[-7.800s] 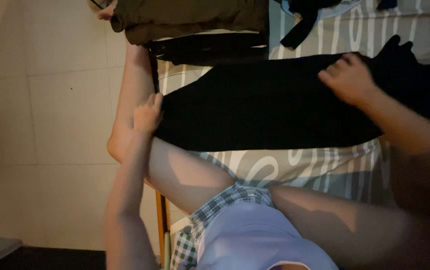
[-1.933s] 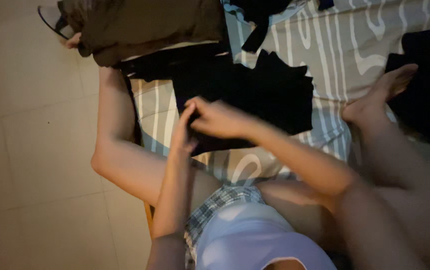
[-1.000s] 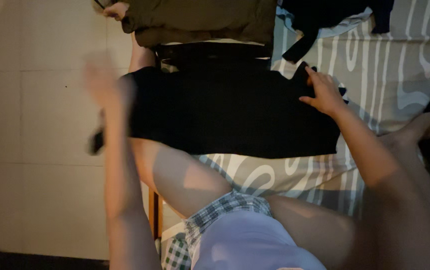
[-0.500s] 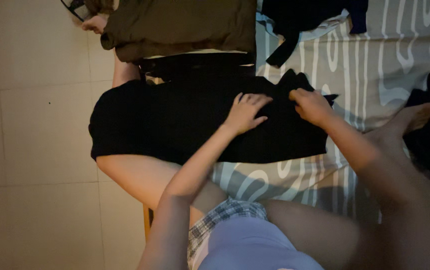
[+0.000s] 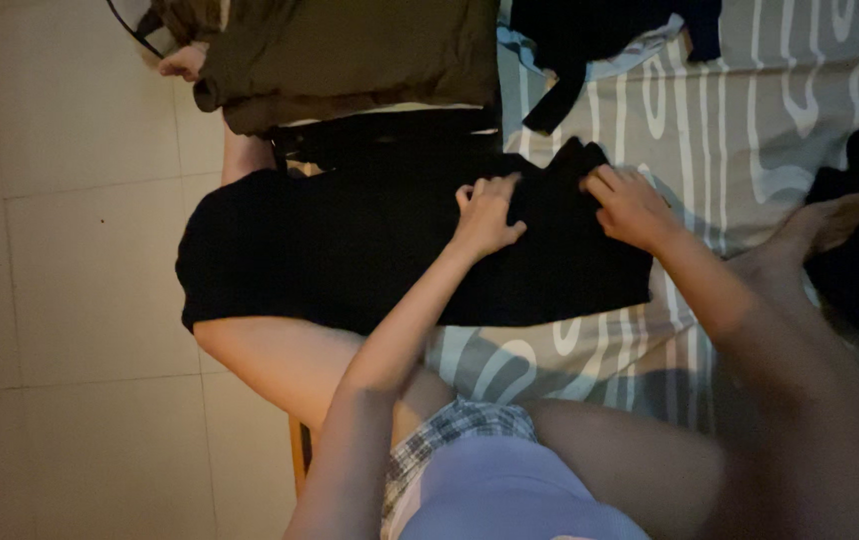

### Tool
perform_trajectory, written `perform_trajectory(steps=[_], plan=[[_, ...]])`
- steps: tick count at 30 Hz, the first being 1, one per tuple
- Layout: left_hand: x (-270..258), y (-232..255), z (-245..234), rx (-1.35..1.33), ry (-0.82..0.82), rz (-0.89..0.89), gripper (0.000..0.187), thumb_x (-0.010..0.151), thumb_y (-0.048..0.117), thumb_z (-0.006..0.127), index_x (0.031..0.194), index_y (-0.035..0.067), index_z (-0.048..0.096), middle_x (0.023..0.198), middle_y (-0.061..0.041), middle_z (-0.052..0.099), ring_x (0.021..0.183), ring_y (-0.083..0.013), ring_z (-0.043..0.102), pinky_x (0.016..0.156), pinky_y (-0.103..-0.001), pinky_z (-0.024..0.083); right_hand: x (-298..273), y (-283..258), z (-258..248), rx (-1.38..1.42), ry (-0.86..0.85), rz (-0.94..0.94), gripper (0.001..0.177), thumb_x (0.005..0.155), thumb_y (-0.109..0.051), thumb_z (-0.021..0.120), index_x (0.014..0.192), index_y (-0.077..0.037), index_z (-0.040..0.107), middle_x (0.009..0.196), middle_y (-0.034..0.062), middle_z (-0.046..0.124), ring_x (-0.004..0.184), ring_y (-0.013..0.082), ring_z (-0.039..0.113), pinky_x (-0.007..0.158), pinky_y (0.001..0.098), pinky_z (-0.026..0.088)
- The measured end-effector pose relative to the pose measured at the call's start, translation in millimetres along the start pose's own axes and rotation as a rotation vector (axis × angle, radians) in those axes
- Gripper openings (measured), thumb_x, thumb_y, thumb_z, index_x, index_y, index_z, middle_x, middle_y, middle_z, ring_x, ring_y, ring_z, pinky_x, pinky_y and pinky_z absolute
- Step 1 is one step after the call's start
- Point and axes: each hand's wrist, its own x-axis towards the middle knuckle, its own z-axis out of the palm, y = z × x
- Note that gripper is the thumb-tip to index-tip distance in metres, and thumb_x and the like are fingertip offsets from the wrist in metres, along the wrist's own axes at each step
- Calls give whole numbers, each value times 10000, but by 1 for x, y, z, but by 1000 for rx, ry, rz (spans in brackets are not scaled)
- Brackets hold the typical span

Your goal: The person folds various items of clothing, including black pants, a blue shirt, and a navy hoodie, while sitting on a bed and collaborating with another person.

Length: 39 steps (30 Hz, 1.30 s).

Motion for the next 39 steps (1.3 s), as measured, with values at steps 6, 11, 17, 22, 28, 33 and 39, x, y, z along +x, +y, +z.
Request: perform_trajectory(steps=[6,11,17,22,28,33,39], plan=[[-6,11,-10,54,-155,177,402,743,79,725,1141,121,701,1193,-84,641,1210,-282,556,1075,-557,310,41,-16,6,-180,29,-106,981,601,-46,785,1497,-219,426,1520,41,477,1443,342,402,1126,567,312],[-45,-5,-34,120,-171,277,437,746,38,699,1174,123,690,1175,-66,663,1194,-265,600,1015,-437,413,59,-20,16,-291,-149,-52,682,747,-78,772,1365,-219,523,1314,35,610,1325,284,505,1194,519,316],[-76,-11,-41,164,-100,422,442,760,70,720,1199,94,679,1214,-64,664,1181,-257,598,1007,-420,420,31,-5,-7,-217,-82,-75,475,818,-105,712,1278,-116,592,1263,72,633,1227,268,570,1061,444,402],[-67,-9,-31,310,55,385,473,759,137,766,1225,99,693,1168,-75,665,1183,-271,587,1076,-455,399,35,-1,-16,136,-74,7,488,768,-180,768,1217,-59,619,1176,150,611,1162,337,546,1004,520,341],[-12,-12,-24,29,-16,136,396,914,335,759,1236,109,713,1266,-159,678,1203,-352,569,1021,-466,384,61,9,-10,23,277,14,221,919,-186,760,1110,-107,683,1170,66,650,1169,296,584,1060,481,378],[11,2,-33,90,-458,57,507,827,331,750,1318,221,690,1175,-127,706,1187,-298,608,1114,-503,352,43,27,-16,-389,508,-257,194,870,-67,724,1051,-132,701,1108,59,634,1116,278,590,1065,427,432],[-28,21,-33,360,-502,385,412,731,105,768,1114,257,782,1229,-37,622,1260,-275,528,1156,-651,213,-17,42,-7,-535,112,-581,334,752,-107,638,1063,-173,741,1096,57,637,1035,256,594,972,450,452]])
